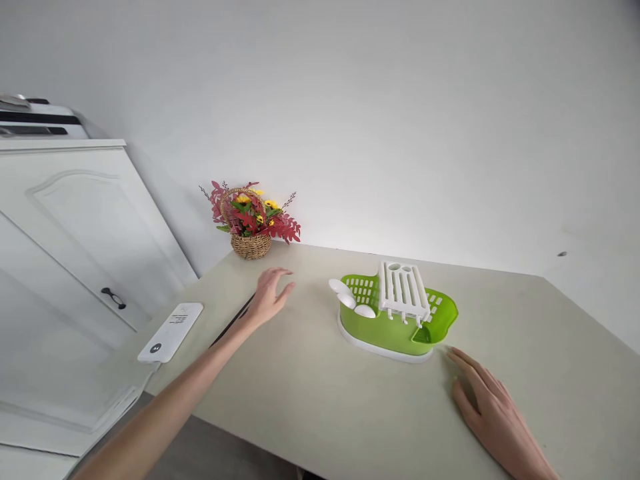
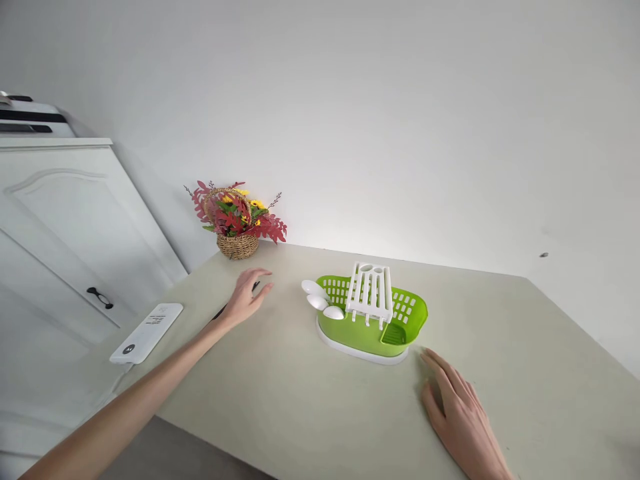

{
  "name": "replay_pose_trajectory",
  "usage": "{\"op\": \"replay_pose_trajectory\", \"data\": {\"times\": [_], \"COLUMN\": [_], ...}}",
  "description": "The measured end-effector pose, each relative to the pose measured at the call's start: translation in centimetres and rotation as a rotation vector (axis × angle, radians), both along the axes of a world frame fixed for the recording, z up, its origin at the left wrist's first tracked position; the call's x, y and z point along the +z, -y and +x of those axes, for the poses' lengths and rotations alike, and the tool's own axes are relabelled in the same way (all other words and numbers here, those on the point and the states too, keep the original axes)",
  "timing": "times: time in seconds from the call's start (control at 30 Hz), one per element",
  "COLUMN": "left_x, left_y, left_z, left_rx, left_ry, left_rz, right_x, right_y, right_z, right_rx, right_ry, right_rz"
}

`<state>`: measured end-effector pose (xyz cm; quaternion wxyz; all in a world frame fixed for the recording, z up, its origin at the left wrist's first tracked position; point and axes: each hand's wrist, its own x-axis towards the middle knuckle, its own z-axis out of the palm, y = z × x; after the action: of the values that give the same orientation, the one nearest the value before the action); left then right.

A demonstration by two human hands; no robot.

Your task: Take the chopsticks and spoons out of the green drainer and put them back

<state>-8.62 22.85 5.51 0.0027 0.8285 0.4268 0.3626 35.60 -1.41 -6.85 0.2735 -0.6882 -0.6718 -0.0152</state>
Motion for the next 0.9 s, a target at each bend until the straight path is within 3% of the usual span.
{"op": "replay_pose_trajectory", "data": {"times": [0.13, 0.27, 0.43, 0.67, 0.83, 0.9], "left_x": [5.0, 7.5, 7.3, 6.9, 9.2, 10.7], "left_y": [3.6, 4.6, 2.9, 1.4, 1.6, 1.3], "left_z": [6.5, 11.0, 13.7, 15.1, 15.2, 14.7], "left_rx": [-0.377, -0.626, -0.691, -0.816, -0.868, -0.818], "left_ry": [0.109, -0.139, -0.366, -0.349, -0.266, -0.168], "left_rz": [-0.034, 0.015, 0.186, 0.215, 0.133, 0.065], "right_x": [0.0, 0.4, 0.9, 1.1, 1.5, 1.6], "right_y": [0.0, -0.1, -0.1, -0.3, -0.4, -0.3], "right_z": [0.0, -0.2, -0.5, -0.5, -0.7, -0.8], "right_rx": [-0.001, -0.013, -0.014, 0.000, -0.013, -0.015], "right_ry": [0.003, 0.001, -0.001, -0.001, 0.003, 0.003], "right_rz": [0.002, -0.002, 0.009, 0.019, 0.024, 0.021]}}
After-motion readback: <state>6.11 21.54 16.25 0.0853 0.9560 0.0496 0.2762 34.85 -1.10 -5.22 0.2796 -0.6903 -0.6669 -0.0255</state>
